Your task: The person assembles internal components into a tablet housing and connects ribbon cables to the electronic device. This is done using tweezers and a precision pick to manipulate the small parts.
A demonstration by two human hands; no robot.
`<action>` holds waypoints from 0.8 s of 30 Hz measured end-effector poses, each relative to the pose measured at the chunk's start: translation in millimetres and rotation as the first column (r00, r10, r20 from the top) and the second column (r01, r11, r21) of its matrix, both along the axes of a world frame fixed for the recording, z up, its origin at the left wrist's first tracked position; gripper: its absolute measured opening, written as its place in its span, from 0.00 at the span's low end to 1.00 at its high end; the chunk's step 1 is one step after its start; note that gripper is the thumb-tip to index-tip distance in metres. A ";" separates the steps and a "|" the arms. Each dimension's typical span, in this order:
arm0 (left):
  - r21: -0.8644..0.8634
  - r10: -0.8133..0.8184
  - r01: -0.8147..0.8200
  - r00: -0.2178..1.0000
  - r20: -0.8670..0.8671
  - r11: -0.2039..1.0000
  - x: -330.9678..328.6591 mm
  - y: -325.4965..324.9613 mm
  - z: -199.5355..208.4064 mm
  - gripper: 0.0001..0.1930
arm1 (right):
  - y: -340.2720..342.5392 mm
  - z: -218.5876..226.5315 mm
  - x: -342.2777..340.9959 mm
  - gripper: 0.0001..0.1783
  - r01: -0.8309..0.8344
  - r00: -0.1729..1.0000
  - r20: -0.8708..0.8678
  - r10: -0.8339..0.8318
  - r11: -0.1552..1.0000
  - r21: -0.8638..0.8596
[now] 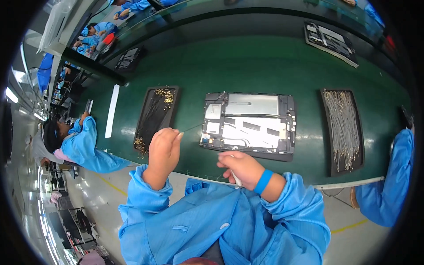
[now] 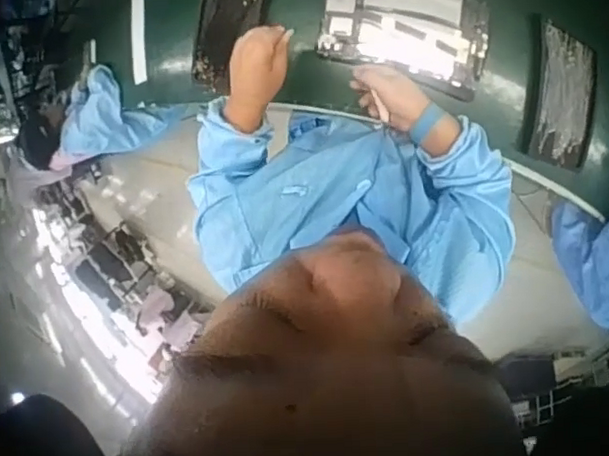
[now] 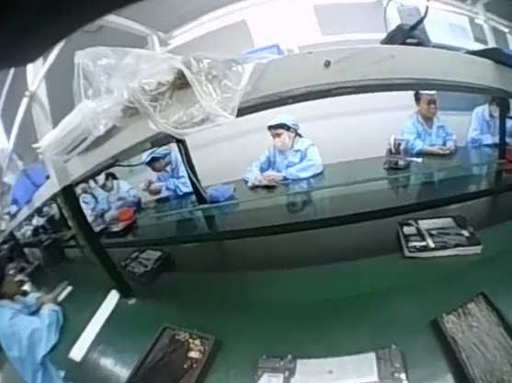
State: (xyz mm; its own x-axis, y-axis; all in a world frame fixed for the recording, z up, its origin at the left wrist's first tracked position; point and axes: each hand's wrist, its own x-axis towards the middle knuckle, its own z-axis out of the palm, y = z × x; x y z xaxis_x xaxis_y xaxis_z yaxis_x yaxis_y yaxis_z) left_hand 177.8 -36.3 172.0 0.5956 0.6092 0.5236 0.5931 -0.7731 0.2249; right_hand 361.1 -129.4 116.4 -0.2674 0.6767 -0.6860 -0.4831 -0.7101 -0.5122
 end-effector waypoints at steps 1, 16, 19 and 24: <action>-0.012 -0.051 0.051 0.999 0.001 0.999 1.8 -5.3 0.7 0.08 | -0.1 6.8 2.5 0.20 -0.035 0.999 0.021 0.033 0.993 0.117; -0.142 -0.259 0.258 0.966 0.006 0.956 1.7 -41.8 -23.7 0.12 | -12.5 18.0 22.6 0.20 -0.087 0.971 0.238 0.033 0.972 0.219; -0.172 -0.247 0.243 0.969 -0.001 0.955 2.4 -47.1 -25.8 0.11 | -15.1 12.1 22.3 0.19 -0.238 0.943 0.285 0.174 0.949 0.207; -0.245 -0.251 0.234 0.967 -0.039 0.941 0.9 -49.5 -34.7 0.11 | -17.4 2.6 19.9 0.19 -0.127 0.972 0.217 0.091 0.979 0.161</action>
State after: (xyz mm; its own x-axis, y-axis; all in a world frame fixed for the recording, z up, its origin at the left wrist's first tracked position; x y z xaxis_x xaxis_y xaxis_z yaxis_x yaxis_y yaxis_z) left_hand 178.7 -85.8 137.2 0.7701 0.5431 0.3346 0.4151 -0.8249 0.3837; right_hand 381.0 -146.8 118.9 -0.2100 0.7641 -0.6100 -0.2777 -0.6448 -0.7121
